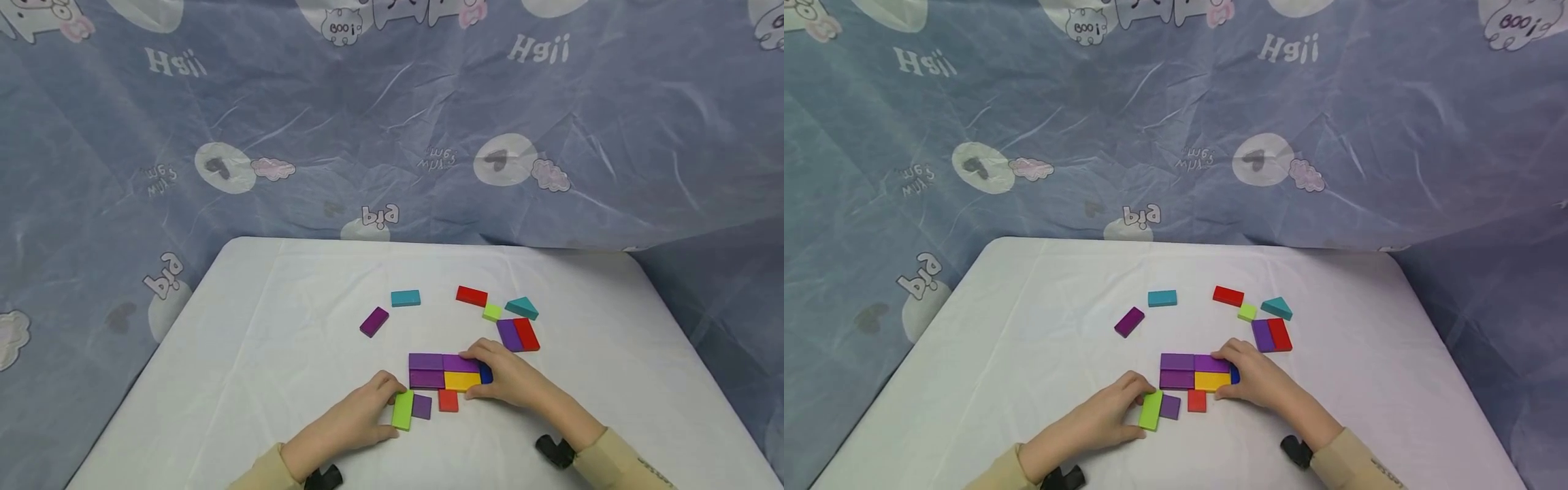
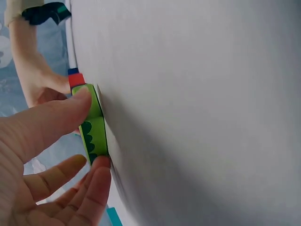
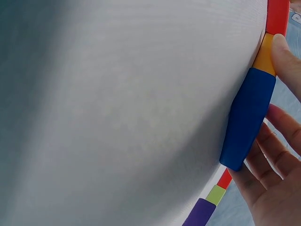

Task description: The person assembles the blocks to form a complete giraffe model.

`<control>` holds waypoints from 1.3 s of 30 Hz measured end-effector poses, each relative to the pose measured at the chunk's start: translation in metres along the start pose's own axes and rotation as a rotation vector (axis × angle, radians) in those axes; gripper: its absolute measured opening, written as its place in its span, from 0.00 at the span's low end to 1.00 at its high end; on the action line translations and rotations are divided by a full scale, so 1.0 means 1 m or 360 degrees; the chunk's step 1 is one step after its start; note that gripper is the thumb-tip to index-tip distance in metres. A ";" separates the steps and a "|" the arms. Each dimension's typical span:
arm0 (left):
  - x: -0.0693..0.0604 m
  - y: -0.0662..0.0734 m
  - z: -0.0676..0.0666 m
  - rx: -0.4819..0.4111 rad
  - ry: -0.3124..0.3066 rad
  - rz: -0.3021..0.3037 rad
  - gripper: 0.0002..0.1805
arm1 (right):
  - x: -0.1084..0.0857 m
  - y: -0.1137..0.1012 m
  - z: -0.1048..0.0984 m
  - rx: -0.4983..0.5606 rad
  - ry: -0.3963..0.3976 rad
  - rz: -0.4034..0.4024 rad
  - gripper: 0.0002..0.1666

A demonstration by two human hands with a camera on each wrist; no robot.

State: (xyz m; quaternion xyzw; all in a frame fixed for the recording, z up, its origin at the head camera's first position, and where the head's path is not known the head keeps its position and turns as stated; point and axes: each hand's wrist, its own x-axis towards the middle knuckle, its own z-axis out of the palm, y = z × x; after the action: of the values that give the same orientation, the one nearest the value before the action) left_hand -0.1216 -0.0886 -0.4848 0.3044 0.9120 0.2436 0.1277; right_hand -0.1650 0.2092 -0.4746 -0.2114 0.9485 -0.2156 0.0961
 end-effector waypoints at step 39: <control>0.010 0.017 0.014 -0.0102 0.0168 -0.0081 0.33 | 0.000 0.000 0.000 -0.0016 0.0009 -0.0021 0.36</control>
State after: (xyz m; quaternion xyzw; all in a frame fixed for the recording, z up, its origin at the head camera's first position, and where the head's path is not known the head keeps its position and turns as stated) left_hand -0.1161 -0.0654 -0.4891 0.2637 0.9166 0.2851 0.0951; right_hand -0.1648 0.2093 -0.4749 -0.2175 0.9484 -0.2122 0.0909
